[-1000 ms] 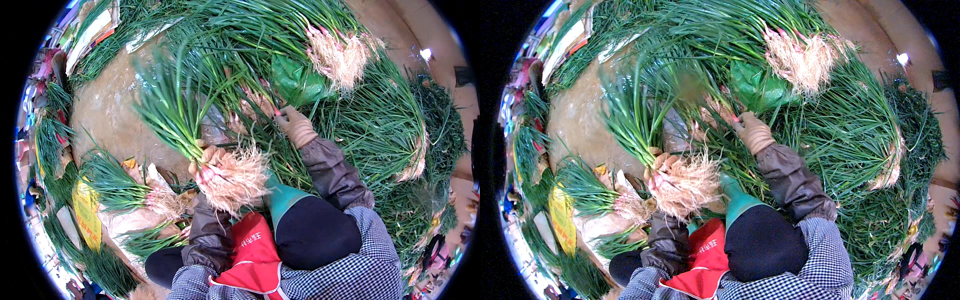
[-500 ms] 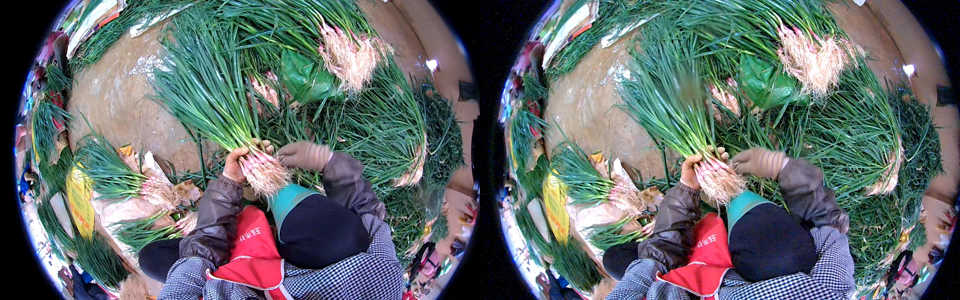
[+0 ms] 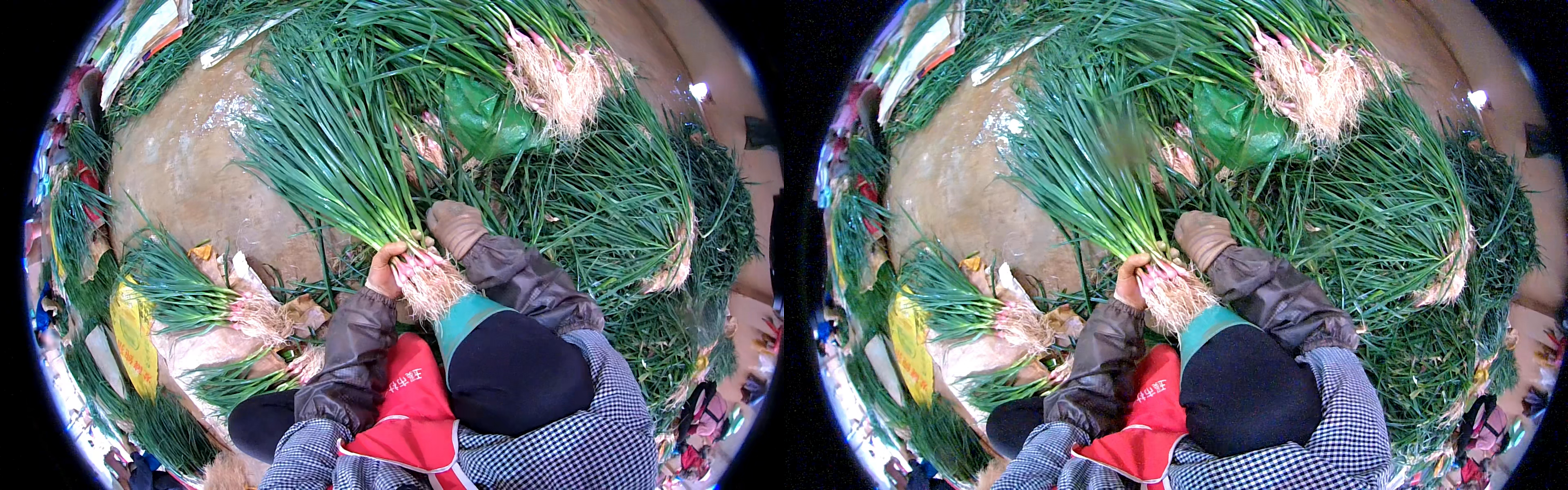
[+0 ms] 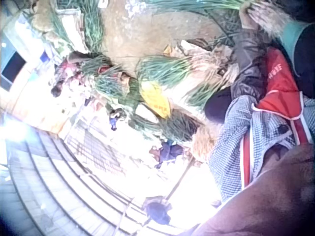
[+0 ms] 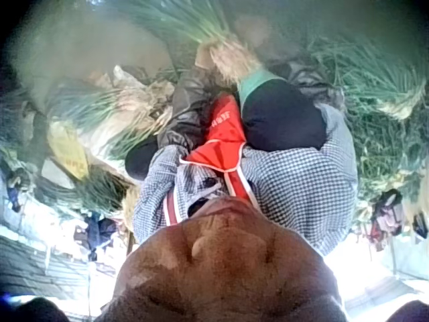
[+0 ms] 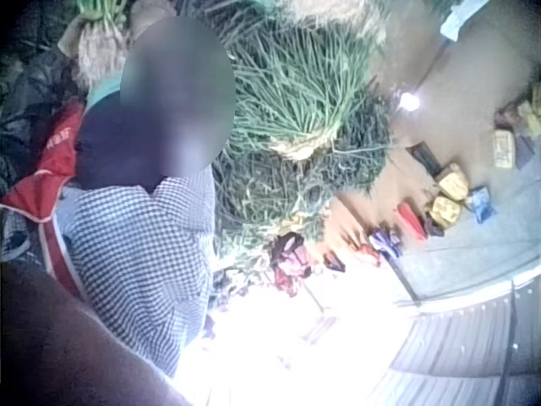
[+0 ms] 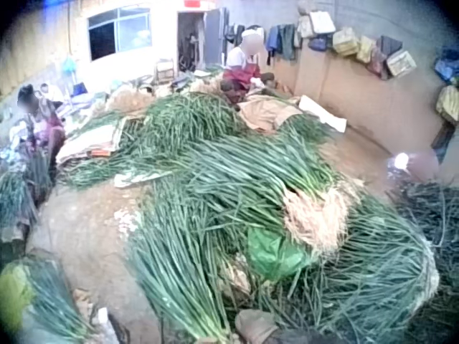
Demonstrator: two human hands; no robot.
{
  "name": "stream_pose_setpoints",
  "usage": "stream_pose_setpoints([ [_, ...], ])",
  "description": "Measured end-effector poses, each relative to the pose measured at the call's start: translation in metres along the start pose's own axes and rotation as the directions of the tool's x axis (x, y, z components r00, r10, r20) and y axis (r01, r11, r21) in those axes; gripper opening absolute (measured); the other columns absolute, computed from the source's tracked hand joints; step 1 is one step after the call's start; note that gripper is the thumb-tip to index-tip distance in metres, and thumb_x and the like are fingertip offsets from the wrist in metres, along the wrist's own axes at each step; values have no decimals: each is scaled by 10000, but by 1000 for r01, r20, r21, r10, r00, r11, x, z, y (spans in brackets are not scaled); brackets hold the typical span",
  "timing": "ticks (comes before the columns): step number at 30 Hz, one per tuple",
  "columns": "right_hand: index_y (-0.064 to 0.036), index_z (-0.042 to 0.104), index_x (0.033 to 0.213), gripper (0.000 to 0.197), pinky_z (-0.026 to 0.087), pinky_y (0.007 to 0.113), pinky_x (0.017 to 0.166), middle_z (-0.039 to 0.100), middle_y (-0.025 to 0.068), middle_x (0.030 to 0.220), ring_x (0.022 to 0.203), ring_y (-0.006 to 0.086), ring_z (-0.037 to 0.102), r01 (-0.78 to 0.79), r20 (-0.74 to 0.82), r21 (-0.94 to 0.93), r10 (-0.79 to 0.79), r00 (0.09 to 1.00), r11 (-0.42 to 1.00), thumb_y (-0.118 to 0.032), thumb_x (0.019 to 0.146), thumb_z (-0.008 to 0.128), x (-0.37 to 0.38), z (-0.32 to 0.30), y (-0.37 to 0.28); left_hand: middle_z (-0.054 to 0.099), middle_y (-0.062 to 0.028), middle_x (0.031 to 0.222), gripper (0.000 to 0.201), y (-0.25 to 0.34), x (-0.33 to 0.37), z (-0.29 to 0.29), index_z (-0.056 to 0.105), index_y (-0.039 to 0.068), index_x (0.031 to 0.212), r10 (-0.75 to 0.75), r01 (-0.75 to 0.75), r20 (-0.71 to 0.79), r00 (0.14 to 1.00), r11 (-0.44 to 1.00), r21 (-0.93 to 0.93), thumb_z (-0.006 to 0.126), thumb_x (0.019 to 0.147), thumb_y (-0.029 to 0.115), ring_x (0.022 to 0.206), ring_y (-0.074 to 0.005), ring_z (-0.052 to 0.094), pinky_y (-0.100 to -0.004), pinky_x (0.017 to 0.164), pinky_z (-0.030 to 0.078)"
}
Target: The person is sorting and bundling green onions by hand, removing damaged leaves and grouping them into bunches on the floor.
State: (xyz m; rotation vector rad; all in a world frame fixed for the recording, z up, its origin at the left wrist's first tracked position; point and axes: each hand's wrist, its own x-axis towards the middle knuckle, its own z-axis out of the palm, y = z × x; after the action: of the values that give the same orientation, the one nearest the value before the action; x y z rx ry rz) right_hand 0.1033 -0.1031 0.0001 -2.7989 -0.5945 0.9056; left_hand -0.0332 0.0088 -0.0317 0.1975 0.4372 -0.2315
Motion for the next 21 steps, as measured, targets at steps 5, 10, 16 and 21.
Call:
stream_pose_setpoints([
  [5, -68, 698, 770, 283, 531, 361, 611, 681, 147, 831, 771, 236, 675, -52, 28, -317, 64, 998, 947, -188, 866, 460, 29, -2, 75, 603, -205, 1091, 443, 4, -2, 2, 535, -23, 1146, 43, -41, 57, 997, 999, -35, 540, 772, 215, 993, -369, 586, -522, 920, 435],
  [10, -32, 617, 928, 401, 454, 429, 813, 630, 204, 969, 936, 335, 608, 148, 203, -8, -144, 969, 989, -366, 911, 396, -18, -72, 2, 576, -220, 1149, 502, 9, -4, 11, 462, -58, 1234, 30, -31, 21, 999, 998, 46, 523, 811, 205, 1039, -337, 573, -461, 955, 423],
  [16, -40, 574, 846, 299, 459, 454, 727, 618, 217, 852, 819, 385, 597, 149, -126, 313, -114, 985, 938, -328, 856, 493, 5, -7, -4, 619, -252, 985, 363, -7, 8, -1, 564, -59, 1012, 25, -29, 61, 998, 997, 69, 537, 799, 235, 895, -370, 603, -440, 843, 479],
  [21, -17, 661, 679, 199, 545, 372, 538, 609, 113, 594, 552, 200, 632, -41, -283, -77, 18, 959, 996, -89, 804, 524, 8, 32, 120, 584, -116, 1025, 369, -10, -6, 39, 574, 50, 1060, 206, -181, 108, 973, 962, -203, 571, 775, 284, 957, -264, 552, -420, 858, 444],
])
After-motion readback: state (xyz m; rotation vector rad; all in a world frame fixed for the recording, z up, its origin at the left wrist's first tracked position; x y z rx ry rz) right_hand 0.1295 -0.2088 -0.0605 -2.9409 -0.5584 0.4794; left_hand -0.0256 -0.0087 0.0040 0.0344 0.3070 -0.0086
